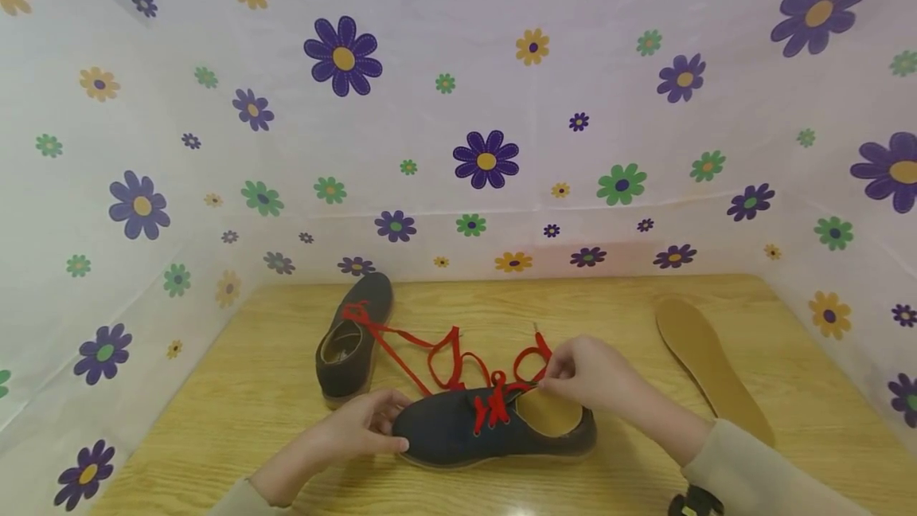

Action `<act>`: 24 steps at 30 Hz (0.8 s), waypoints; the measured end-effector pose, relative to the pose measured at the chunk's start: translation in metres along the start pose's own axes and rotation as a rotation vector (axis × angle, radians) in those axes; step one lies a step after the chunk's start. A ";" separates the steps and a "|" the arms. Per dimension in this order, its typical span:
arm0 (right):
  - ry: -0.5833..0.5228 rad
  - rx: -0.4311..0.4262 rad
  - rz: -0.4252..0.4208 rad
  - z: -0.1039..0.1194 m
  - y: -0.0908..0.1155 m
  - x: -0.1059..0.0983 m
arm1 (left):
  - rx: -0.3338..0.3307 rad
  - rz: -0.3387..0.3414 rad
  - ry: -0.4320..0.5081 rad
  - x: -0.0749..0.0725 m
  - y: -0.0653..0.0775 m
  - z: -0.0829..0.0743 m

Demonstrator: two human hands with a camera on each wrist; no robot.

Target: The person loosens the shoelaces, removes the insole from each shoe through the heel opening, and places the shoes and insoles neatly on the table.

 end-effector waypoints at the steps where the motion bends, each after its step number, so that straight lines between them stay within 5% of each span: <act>1: 0.028 -0.008 -0.012 0.001 0.002 -0.001 | 0.000 0.000 0.001 0.000 0.000 0.000; 18: 0.249 -0.112 -0.092 0.009 0.028 -0.004 | -0.026 -0.009 -0.027 -0.003 0.000 0.002; 24: 0.397 -0.214 -0.142 0.019 0.041 -0.007 | -0.006 0.000 -0.019 -0.002 0.000 0.002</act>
Point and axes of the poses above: each hand's wrist, its own y-axis away from the middle knuckle, its own x-axis out of the palm, z = x × y, the point moved 9 cm from there along -y, towards the middle knuckle, and after that the axes turned 8 degrees about z, right-handed, at the moved point
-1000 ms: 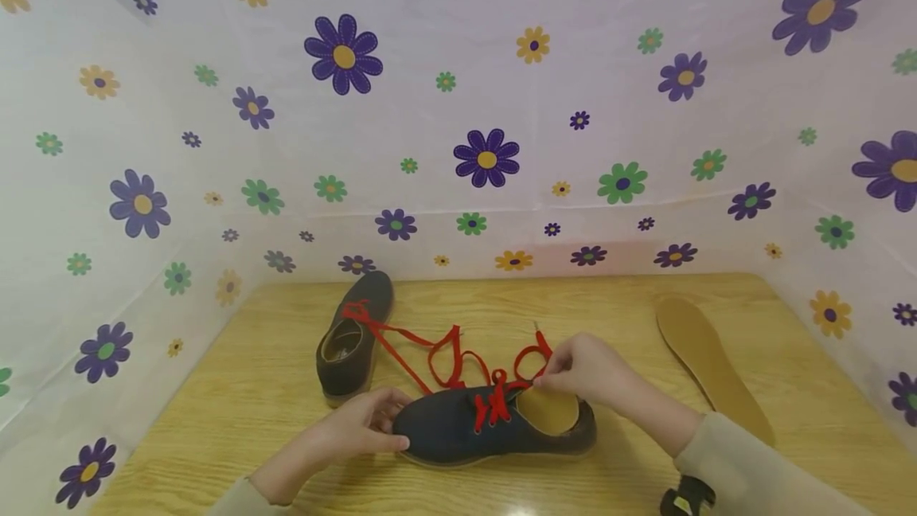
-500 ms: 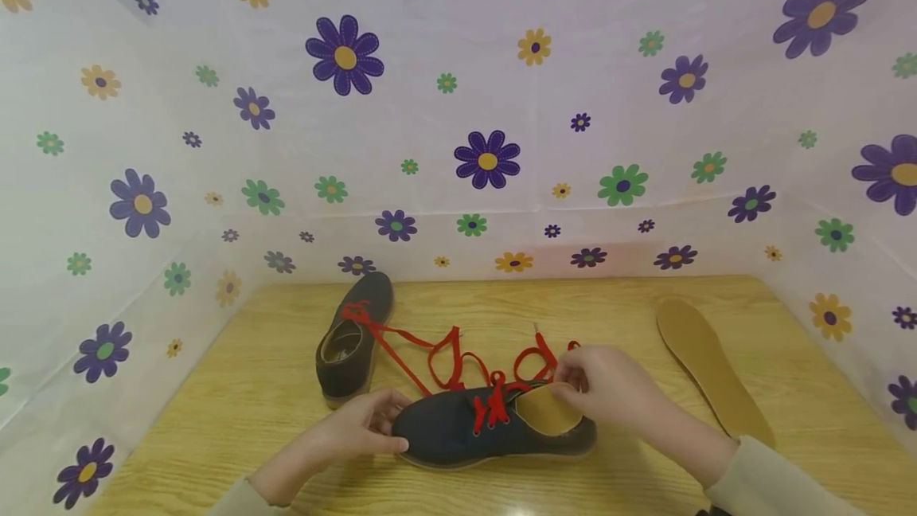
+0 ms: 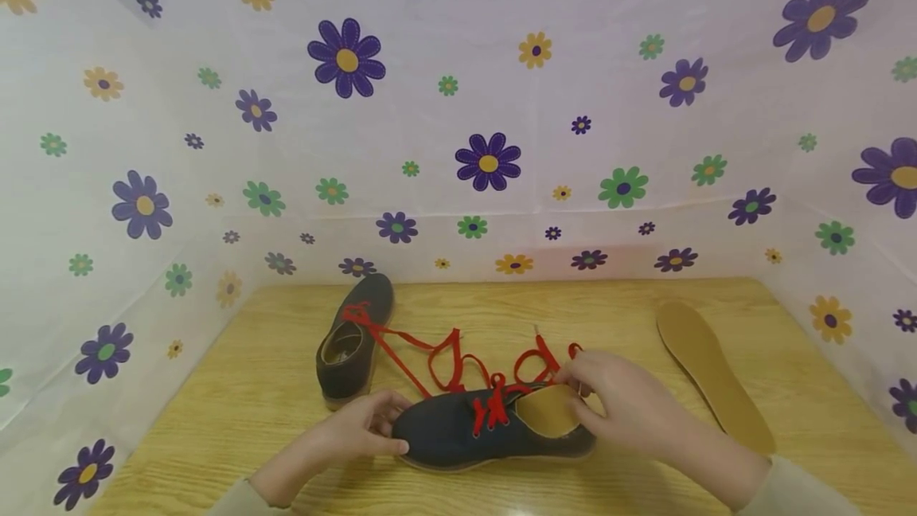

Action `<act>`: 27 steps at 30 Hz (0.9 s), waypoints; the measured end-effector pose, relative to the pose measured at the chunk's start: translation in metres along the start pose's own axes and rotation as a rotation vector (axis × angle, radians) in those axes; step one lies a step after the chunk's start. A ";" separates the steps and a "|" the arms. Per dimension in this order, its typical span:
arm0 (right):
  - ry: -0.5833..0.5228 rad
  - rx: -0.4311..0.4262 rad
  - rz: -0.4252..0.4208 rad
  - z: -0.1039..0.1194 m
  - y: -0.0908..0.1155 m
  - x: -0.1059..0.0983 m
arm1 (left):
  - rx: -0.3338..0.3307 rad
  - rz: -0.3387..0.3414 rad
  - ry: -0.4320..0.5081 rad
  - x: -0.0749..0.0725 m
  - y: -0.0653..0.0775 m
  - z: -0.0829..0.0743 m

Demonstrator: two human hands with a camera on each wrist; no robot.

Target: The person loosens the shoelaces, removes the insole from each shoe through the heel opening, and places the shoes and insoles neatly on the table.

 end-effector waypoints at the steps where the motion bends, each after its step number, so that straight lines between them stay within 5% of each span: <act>1: 0.033 -0.019 -0.010 0.002 0.002 -0.002 | 0.002 0.001 0.005 0.000 0.000 0.000; 11: 0.252 -0.288 -0.155 0.019 0.016 -0.006 | -0.002 -0.010 0.018 -0.001 0.000 -0.001; 27: 0.374 -0.450 -0.322 0.036 0.022 -0.012 | -0.001 -0.002 0.017 0.000 0.001 -0.001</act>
Point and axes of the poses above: each hand's wrist, its own y-axis away from the middle knuckle, its own x-axis out of the palm, z = x × y, the point moved 9 cm from there along -y, towards the middle knuckle, and after that the axes turned 8 degrees about z, right-handed, at the moved point
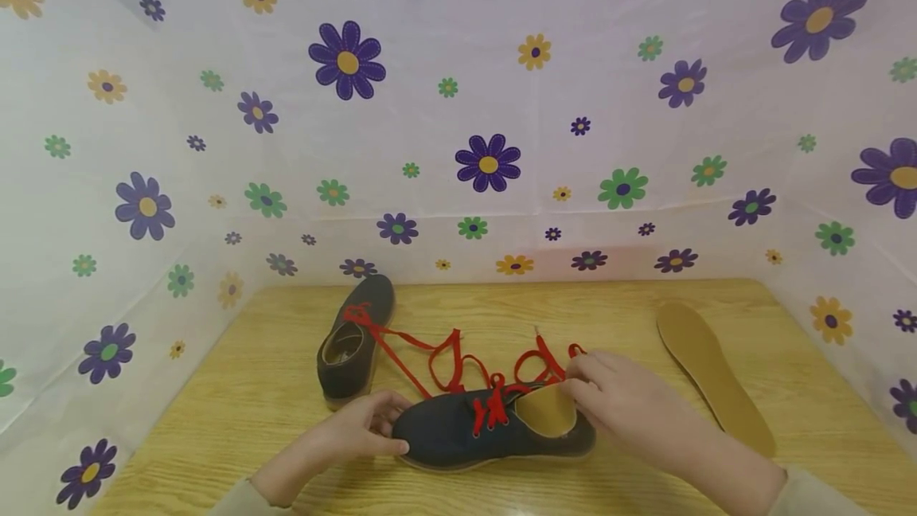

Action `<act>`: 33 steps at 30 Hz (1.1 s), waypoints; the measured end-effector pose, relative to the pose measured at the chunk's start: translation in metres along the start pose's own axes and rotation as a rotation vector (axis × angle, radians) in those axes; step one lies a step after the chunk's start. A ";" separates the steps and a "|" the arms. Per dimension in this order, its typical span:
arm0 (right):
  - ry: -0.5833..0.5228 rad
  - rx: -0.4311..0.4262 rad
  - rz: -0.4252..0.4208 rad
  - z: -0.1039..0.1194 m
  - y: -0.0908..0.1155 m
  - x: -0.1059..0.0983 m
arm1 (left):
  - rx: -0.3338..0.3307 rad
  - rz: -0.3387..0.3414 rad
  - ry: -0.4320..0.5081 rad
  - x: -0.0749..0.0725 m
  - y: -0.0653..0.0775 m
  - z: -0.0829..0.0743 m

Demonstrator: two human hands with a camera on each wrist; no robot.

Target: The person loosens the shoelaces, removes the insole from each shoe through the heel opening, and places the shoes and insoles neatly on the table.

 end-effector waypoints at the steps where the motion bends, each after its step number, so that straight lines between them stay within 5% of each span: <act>1: 0.010 -0.011 -0.019 0.001 -0.001 -0.001 | 0.000 0.001 0.001 0.000 0.000 0.000; 15: 0.056 -0.169 -0.060 0.015 -0.001 0.006 | -0.013 -0.002 0.010 -0.001 -0.002 0.001; 26: -0.041 -0.177 -0.097 0.011 0.001 0.009 | -0.011 0.004 0.027 0.000 -0.001 0.001; 33: -0.013 -0.133 -0.072 0.008 0.003 0.011 | -0.008 0.009 0.044 0.000 -0.002 0.002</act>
Point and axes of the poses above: each hand's wrist, its own y-axis away from the middle knuckle, its own x-axis out of the palm, z = x × y, the point moved 9 cm from there along -y, towards the middle knuckle, and after that the axes turned 8 degrees about z, right-handed, at the moved point
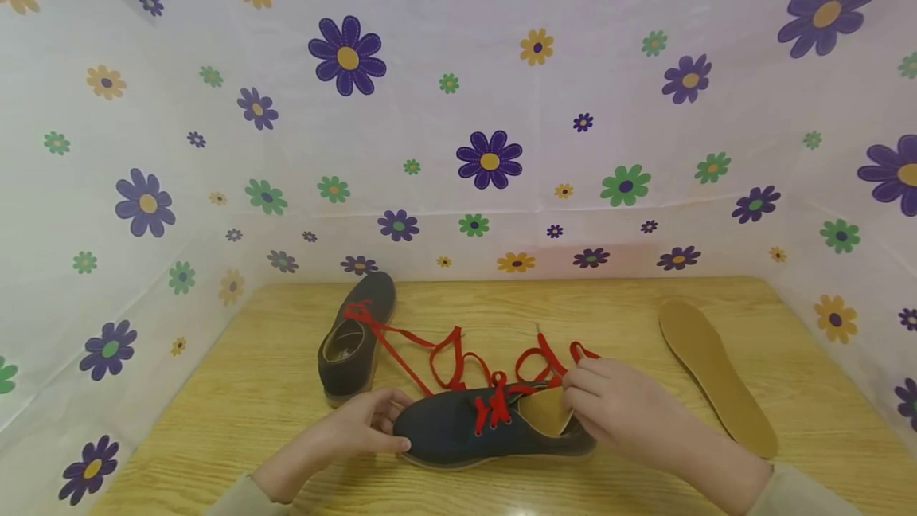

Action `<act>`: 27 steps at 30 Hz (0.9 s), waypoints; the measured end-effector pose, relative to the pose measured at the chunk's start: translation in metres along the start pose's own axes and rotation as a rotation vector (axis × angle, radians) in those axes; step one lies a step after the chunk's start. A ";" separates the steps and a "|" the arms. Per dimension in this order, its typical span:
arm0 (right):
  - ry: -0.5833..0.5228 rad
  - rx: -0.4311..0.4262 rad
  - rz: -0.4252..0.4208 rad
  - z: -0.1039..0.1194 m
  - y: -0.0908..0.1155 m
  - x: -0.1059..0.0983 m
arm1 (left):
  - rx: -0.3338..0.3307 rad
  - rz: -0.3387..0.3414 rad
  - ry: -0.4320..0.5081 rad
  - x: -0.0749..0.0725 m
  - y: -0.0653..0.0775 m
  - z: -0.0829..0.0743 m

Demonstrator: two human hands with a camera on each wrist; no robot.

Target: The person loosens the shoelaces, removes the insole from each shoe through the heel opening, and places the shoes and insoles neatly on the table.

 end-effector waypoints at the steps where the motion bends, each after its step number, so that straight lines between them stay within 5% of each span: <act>1: 0.003 0.003 0.001 0.000 0.000 0.000 | 0.000 0.000 0.002 0.000 0.000 0.000; 15: 0.061 0.060 0.039 -0.001 0.005 0.004 | -0.010 -0.015 0.013 0.000 0.000 0.000; 27: 0.032 0.028 -0.062 -0.001 0.007 -0.004 | -0.008 -0.021 0.008 0.000 0.000 0.000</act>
Point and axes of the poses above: each hand's wrist, its own y-axis away from the middle knuckle, its own x-axis out of the palm, z = x × y, the point moved 9 cm from there along -y, towards the middle knuckle, and after that the axes turned 8 degrees about z, right-handed, at the moved point
